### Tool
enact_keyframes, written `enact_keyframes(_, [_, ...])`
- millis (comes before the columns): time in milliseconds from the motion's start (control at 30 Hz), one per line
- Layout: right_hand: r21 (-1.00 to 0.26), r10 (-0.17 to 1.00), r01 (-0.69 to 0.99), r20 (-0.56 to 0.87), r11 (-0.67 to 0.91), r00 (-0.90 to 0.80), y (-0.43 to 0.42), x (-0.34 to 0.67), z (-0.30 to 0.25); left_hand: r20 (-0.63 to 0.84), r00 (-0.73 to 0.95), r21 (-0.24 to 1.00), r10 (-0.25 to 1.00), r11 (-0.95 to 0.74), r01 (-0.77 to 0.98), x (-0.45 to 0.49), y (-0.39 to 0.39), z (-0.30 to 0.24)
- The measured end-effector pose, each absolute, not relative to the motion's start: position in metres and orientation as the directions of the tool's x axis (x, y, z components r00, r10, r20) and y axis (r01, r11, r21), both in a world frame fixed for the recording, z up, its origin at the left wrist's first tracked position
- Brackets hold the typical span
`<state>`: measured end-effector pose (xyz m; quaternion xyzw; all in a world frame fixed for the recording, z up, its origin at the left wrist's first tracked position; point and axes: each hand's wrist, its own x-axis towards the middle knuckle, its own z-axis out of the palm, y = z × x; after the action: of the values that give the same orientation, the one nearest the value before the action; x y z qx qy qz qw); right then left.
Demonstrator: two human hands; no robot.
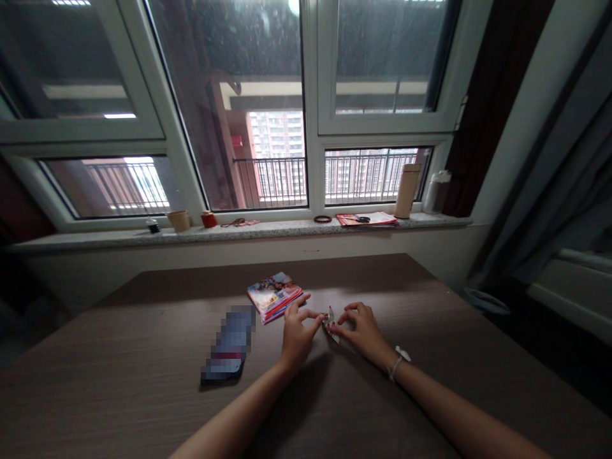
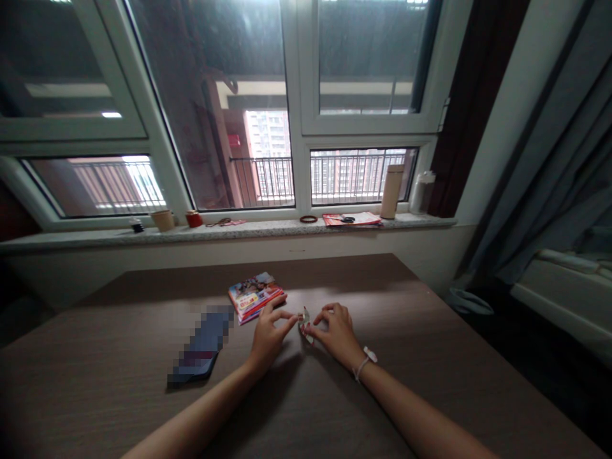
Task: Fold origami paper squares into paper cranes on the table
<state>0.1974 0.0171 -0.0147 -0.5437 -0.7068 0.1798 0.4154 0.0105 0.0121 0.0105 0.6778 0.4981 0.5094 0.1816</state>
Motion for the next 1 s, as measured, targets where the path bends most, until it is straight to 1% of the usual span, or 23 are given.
enact_keyframes(167, [-0.680,0.924,0.648,0.367,0.342,-0.103,0.016,0.196,-0.012,0.508,0.012,0.740,0.861,-0.444,0.505,0.012,0.012,0.010])
enact_keyframes(300, [-0.697,0.927,0.631,0.359,0.342,-0.107,0.018,0.197,-0.012,0.511,0.016,0.734,0.859,-0.446,0.513,0.012,0.012,0.009])
enact_keyframes(567, [-0.806,0.926,0.480,0.376,0.347,-0.038,0.029,0.205,-0.020,0.515,0.010,0.699,0.857,-0.427,0.573,0.010,0.015,0.005])
enact_keyframes(733, [-0.829,0.909,0.413,0.417,0.376,0.010,0.033,0.211,-0.019,0.514,0.024,0.692,0.857,-0.432,0.579,0.009,0.018,0.001])
enact_keyframes(867, [-0.850,0.919,0.362,0.389,0.383,-0.057,0.033,0.215,-0.014,0.494,0.059,0.683,0.867,-0.429,0.591,0.009,0.023,-0.005])
enact_keyframes(1000, [-0.841,0.920,0.374,0.351,0.391,-0.174,0.031,0.217,-0.009,0.445,0.128,0.684,0.887,-0.429,0.590,0.009,0.027,-0.009])
